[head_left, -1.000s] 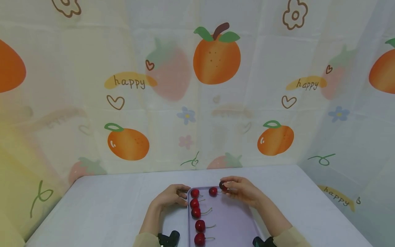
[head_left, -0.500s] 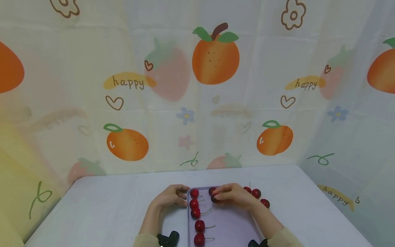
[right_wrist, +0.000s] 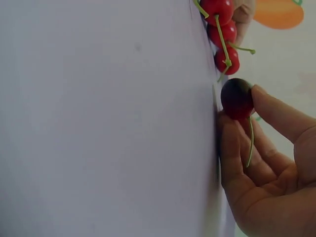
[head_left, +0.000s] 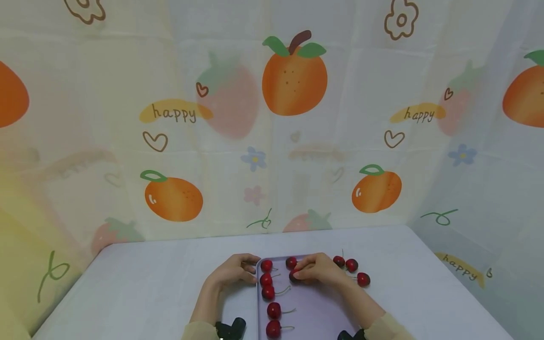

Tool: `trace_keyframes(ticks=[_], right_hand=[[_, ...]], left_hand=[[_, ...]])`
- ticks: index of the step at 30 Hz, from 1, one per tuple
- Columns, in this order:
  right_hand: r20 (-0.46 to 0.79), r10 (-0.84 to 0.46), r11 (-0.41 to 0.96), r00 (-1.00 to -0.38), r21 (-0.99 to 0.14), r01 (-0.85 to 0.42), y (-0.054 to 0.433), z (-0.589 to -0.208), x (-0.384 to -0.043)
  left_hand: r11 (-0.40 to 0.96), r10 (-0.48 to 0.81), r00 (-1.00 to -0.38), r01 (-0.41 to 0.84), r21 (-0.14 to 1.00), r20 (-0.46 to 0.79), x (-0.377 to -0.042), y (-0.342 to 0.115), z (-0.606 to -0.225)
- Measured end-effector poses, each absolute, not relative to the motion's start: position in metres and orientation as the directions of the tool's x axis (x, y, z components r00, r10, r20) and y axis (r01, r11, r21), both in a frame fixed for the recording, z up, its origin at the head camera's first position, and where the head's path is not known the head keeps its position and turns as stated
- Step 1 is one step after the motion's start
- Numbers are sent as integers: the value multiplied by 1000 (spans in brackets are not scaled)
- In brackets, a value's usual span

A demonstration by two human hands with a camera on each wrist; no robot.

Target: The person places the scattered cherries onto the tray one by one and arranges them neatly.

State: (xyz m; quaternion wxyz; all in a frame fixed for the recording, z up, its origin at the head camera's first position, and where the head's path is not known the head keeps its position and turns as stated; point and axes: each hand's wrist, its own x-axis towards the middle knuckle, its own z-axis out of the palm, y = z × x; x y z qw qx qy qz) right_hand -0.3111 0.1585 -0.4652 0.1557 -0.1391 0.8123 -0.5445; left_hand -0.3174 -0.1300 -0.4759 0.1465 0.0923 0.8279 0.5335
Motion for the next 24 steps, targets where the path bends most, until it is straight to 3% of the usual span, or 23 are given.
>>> trace_keyframes(ticks=[24], right_hand=[[-50,-335,472,-941,-873,-121,156,-465,-309]], left_hand=[[419,298,-944,-4,908,-142,-317,-129,-477]])
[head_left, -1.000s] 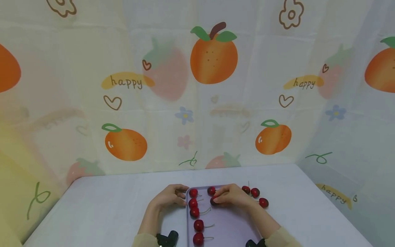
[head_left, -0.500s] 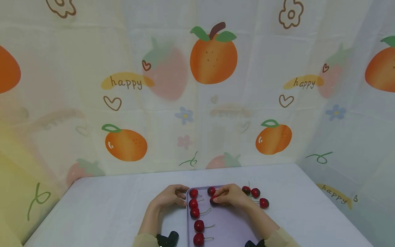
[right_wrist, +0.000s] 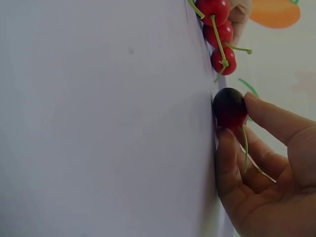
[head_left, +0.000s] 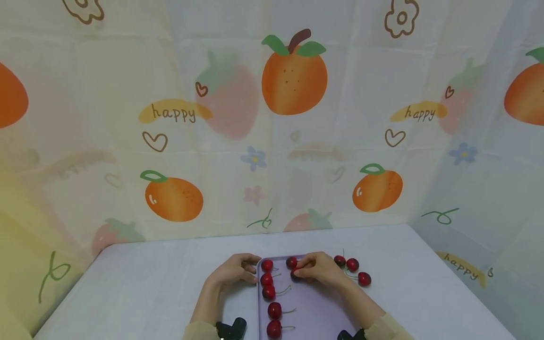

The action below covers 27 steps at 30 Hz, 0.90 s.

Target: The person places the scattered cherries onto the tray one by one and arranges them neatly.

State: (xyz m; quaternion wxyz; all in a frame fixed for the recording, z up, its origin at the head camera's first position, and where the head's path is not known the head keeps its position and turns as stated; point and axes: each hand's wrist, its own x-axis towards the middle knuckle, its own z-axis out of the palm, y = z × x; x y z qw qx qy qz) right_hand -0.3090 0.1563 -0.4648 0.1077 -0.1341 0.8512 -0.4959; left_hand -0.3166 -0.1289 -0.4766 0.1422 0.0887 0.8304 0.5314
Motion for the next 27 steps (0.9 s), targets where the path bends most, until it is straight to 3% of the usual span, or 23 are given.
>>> trace_keyframes(ticks=[16,27], right_hand=[[-76,-327,505,-942,-856,-106,167,-459,-312],[-6,-307,500,-952,-852,-156,186,-448,-312]], left_hand=[[415,304,-941,-10,910,-149,-317,-129,-476],[419,312,-939,-1,908,-144,-317,-130,-476]])
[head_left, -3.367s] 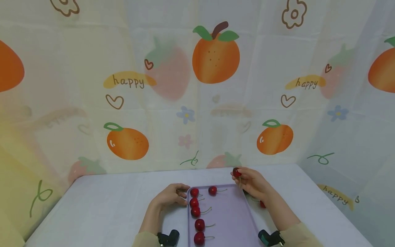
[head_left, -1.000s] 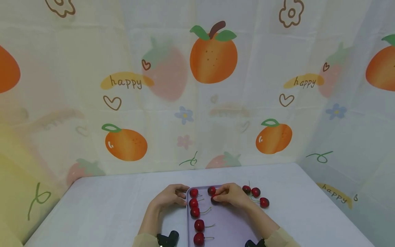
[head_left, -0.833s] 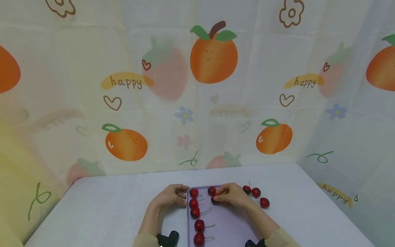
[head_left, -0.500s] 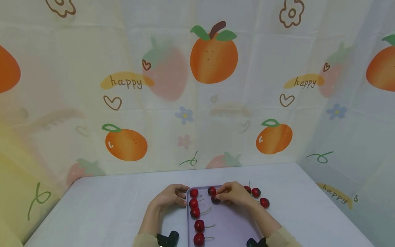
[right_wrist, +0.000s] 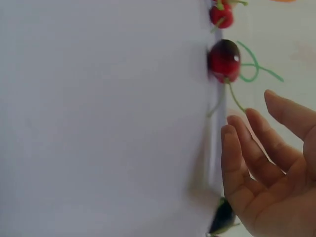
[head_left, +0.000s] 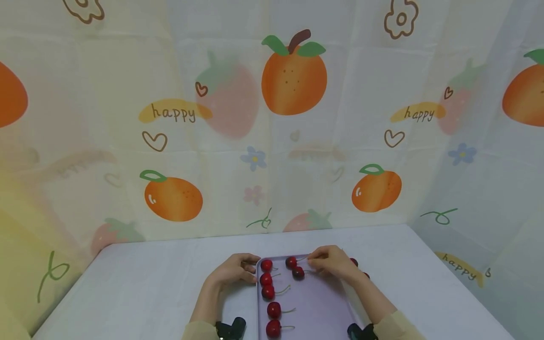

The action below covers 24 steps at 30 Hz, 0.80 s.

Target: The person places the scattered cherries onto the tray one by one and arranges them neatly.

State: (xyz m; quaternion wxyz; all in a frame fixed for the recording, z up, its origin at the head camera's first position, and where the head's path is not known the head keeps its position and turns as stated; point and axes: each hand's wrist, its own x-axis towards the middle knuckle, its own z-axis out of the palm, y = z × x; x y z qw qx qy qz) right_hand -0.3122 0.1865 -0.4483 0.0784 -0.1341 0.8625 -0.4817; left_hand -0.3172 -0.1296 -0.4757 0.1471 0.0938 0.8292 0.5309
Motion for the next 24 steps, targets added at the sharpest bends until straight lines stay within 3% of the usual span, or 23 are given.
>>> trace_keyframes(ticks=[14,24], right_hand=[[-19,-194,474,-981,-877,-77,232,-426,-316],[-18,-116,507,-993,-861,-43,276,-431,-314]], left_hand=[[414,305,-941,-6,910,-145,-317,-129,-475],[385,336,-932,1,923,-139,-317,-132,-476]])
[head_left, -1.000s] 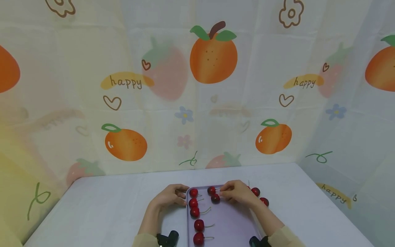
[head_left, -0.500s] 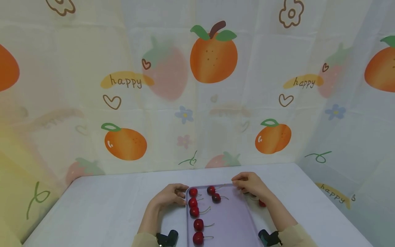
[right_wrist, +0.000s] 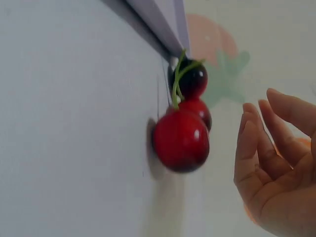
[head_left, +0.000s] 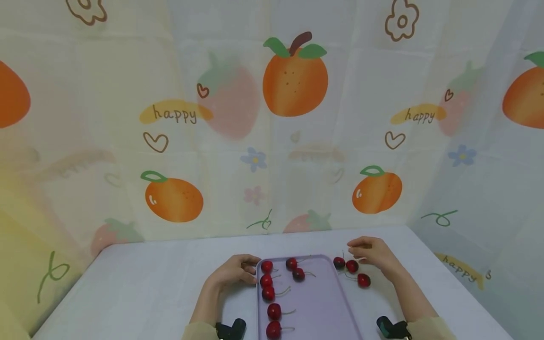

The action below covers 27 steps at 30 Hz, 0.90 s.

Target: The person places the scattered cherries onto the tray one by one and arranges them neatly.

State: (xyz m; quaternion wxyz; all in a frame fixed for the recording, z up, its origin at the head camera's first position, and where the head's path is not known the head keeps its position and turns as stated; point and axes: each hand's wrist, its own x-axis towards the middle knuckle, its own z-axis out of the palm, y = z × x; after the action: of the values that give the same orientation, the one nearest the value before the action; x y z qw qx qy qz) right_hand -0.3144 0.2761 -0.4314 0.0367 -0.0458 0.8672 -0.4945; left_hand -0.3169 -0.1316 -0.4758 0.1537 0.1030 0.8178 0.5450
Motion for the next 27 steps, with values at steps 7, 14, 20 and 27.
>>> trace_keyframes(ticks=[7,14,20,27], right_hand=[[-54,-113,466,-992,-885,-5,303,-443,-316],[-166,-183,450,-969,-891,68,318,-454,-312],[-220,-242,498,-945,-864,74,325,-459,-309],[-228,-379,456,-897,-889,33,332,-463,-308]], left_hand=[[410,316,-937,-4,912,-146,-316,-129,-476],[413,308,-940,-9,911,-149,-315,-130,-476],[401,317,-936,-12,916,-151,-316,-131,-477],[408,323,-936,5,913,-139,-316,-131,-476]])
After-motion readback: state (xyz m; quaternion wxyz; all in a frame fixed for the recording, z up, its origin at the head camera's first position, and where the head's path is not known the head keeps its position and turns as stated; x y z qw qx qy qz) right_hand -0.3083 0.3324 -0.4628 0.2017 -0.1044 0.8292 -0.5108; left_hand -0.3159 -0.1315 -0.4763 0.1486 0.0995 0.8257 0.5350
